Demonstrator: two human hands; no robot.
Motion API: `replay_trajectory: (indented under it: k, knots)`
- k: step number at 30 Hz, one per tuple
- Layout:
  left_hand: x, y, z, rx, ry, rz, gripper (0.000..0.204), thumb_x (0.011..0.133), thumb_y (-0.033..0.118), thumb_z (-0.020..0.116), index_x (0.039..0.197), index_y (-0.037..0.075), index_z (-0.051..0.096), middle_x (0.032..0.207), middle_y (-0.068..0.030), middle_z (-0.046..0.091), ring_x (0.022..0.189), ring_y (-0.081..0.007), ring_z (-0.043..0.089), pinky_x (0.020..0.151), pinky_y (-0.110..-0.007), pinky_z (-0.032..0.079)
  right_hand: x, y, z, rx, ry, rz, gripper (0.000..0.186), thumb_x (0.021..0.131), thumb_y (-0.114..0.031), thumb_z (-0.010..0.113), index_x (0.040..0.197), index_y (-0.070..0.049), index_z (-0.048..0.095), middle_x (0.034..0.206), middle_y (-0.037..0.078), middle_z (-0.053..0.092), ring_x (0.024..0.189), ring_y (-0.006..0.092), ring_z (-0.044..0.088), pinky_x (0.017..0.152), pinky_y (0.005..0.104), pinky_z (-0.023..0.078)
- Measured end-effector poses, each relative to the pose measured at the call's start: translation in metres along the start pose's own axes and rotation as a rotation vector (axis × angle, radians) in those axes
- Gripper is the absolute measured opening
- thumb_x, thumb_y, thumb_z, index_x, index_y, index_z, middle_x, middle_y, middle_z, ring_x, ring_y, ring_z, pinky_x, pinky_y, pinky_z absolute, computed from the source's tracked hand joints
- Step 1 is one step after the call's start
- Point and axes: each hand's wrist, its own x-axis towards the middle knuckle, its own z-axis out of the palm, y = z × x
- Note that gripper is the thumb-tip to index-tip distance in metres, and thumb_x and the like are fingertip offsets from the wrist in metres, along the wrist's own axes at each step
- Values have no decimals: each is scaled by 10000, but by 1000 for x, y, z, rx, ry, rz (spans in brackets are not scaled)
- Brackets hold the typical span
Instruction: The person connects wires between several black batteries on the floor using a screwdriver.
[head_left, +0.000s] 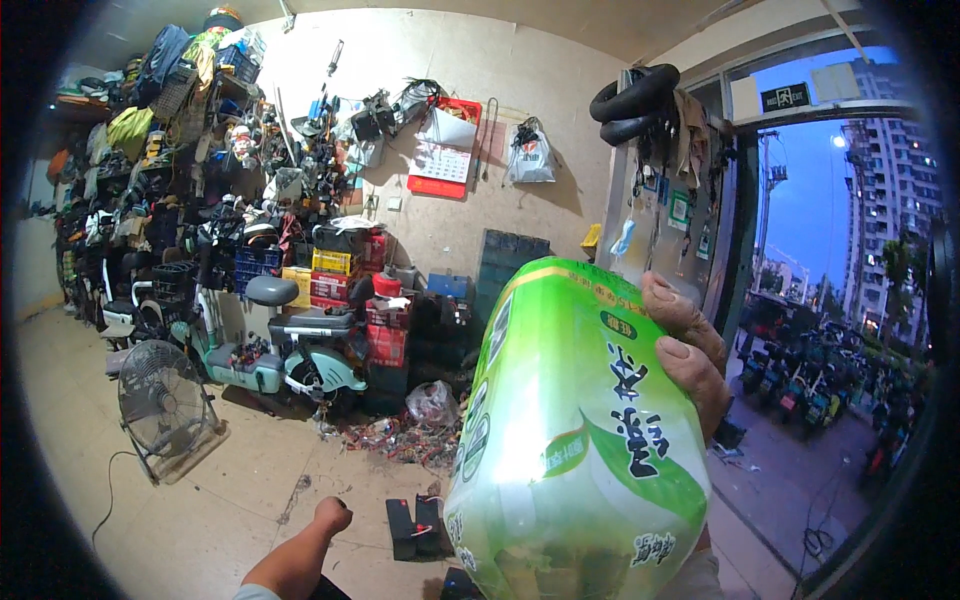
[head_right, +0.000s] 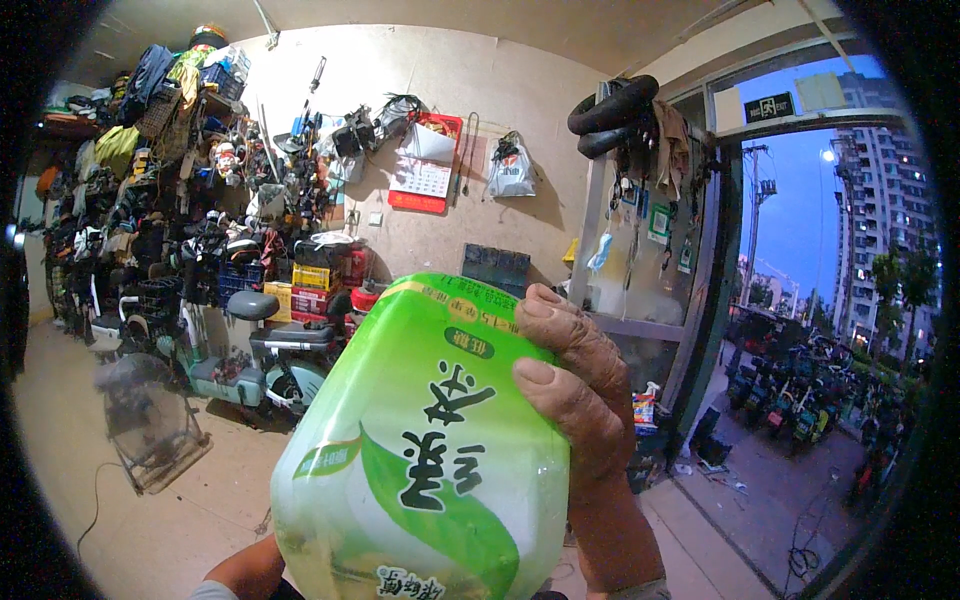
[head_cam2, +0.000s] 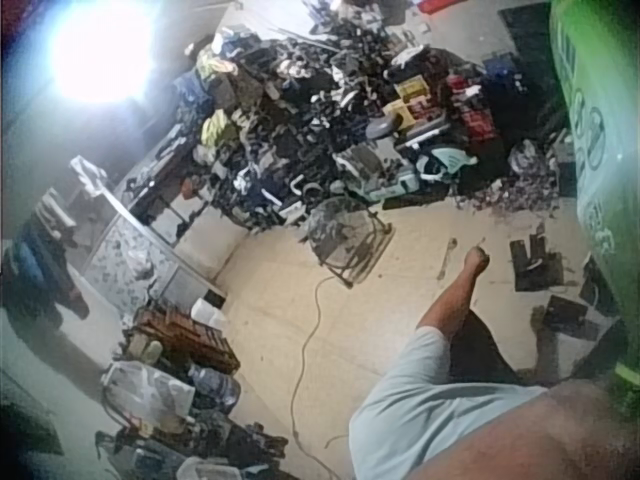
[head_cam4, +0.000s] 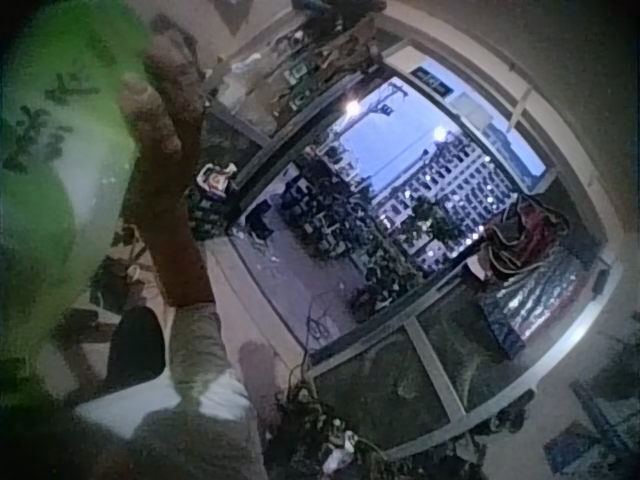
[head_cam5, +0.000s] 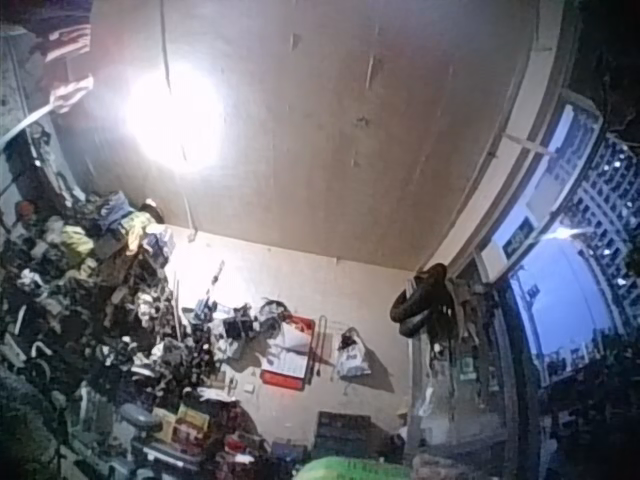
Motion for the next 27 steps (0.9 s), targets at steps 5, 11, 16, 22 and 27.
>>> replay_trajectory:
  k: [5, 11, 16, 22, 27]
  knots:
    - [-10, 9, -8, -68, 79, -11, 286, 854, 293, 697, 908, 27, 789, 976, -253, 738, 952, -426, 722, 857, -478, 581, -1, -4, 2, -48, 10, 37, 296, 903, 7, 706, 1159, -110, 618, 1299, 228, 645, 1249, 416, 635, 1078, 563, 514]
    - [-26, 30, -23, -258, 215, 103, 326, 899, 325, 695, 997, 29, 792, 980, -252, 739, 953, -430, 721, 859, -482, 578, -48, -12, 6, 12, -164, 143, 339, 894, -44, 735, 1205, -112, 620, 1274, 216, 652, 1174, 379, 663, 1009, 497, 550]
    - [-44, 79, -51, -382, 224, 103, 364, 921, 330, 673, 1074, 15, 774, 1042, -246, 738, 999, -412, 725, 885, -459, 573, -110, -28, 10, 125, -474, 364, 622, 907, -293, 776, 1413, -58, 502, 1397, 228, 590, 1213, 345, 650, 998, 476, 556]
    - [-64, 137, -114, -920, 204, 120, 334, 989, 266, 694, 1151, -25, 702, 885, -81, 723, 747, -133, 656, 667, -305, 530, -221, -16, 30, 676, -307, 1414, 787, 808, -193, 885, 1472, -42, 489, 1354, 112, 631, 1273, 230, 595, 1092, 390, 469]
    - [-67, 217, -166, -1137, 158, 298, 282, 1018, 234, 675, 1183, 8, 703, 975, -39, 710, 831, -114, 642, 713, -277, 509, -292, -14, 49, 865, -197, 1617, 740, 837, -168, 845, 1471, -14, 497, 1357, 92, 627, 1244, 217, 590, 1092, 372, 450]
